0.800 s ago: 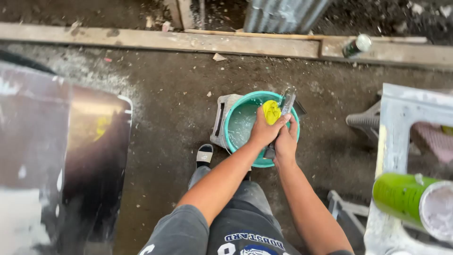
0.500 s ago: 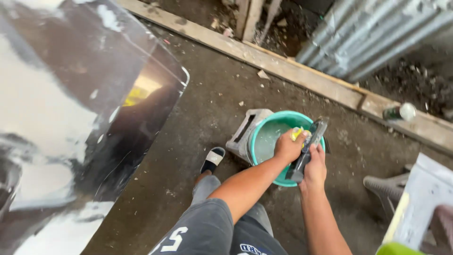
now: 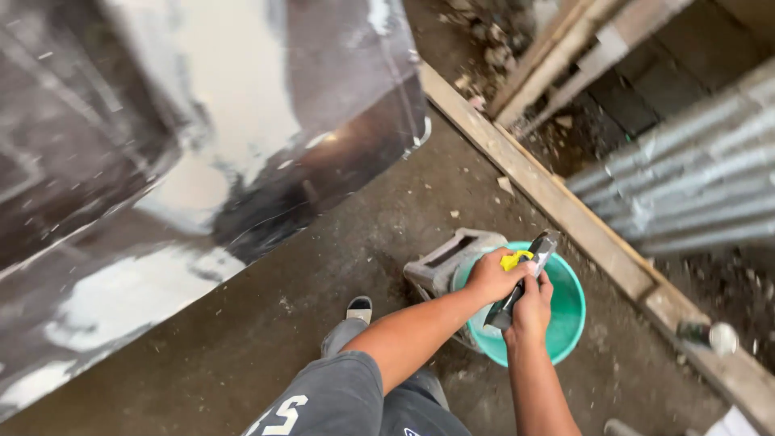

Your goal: The person uses a sanding block to sand the surface of a car trunk lid. They repeatedly wipe the surface with a yellow cloth and rinse the sanding block in a bucket of water. The person continues sanding different areas of the trunk lid throughout the clip.

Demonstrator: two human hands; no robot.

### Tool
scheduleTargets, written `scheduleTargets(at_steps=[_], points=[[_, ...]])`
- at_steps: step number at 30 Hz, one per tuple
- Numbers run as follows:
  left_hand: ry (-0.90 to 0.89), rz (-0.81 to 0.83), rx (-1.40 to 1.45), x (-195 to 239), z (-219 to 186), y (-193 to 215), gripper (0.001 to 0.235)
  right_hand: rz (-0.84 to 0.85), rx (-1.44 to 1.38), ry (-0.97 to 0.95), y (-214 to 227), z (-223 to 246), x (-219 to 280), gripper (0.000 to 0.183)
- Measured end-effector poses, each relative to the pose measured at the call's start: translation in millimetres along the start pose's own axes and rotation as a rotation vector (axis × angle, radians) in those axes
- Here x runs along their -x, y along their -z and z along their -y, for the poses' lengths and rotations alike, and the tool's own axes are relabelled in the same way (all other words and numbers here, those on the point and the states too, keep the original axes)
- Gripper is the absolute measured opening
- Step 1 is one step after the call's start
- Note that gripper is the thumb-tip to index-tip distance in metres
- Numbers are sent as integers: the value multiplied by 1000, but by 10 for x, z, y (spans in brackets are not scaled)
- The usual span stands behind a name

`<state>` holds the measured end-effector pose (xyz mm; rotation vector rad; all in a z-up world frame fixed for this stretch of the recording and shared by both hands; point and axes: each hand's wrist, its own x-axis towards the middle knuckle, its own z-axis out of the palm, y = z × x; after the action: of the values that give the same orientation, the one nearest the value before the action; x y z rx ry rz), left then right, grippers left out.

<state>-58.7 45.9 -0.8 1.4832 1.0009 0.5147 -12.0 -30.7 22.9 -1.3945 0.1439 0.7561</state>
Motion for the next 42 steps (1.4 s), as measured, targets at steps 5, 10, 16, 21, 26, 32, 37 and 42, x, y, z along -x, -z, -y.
scheduleTargets(at_steps=[5, 10, 16, 21, 26, 32, 37, 42], points=[[4, -239, -31, -177, -539, 929, 42, 234, 101, 125, -1036, 247, 256, 44], [-164, -596, 429, -304, -706, 1888, 32, 537, 285, 477, -2170, 258, 621, 53], [-474, -893, 596, -63, -1136, 2985, 22, 938, 312, 577, -3158, 481, 1320, 54], [-720, -1045, -349, 241, -1705, 3669, 29, 877, 358, 923, -3687, 623, 1469, 52], [-898, -1032, -788, -103, -2333, 4373, 41, 760, 339, 1254, -4353, 909, 1355, 57], [-911, -1199, -1229, -848, -3445, 5301, 49, 706, 196, 1332, -5120, 1627, 1358, 57], [-765, -1136, -1375, -1035, -3143, 4909, 67, 660, 156, 1354, -5337, 1854, 1003, 55], [-835, -596, -1581, -1004, -1989, 4313, 44, 724, 157, 1296, -5212, 1960, 737, 54]])
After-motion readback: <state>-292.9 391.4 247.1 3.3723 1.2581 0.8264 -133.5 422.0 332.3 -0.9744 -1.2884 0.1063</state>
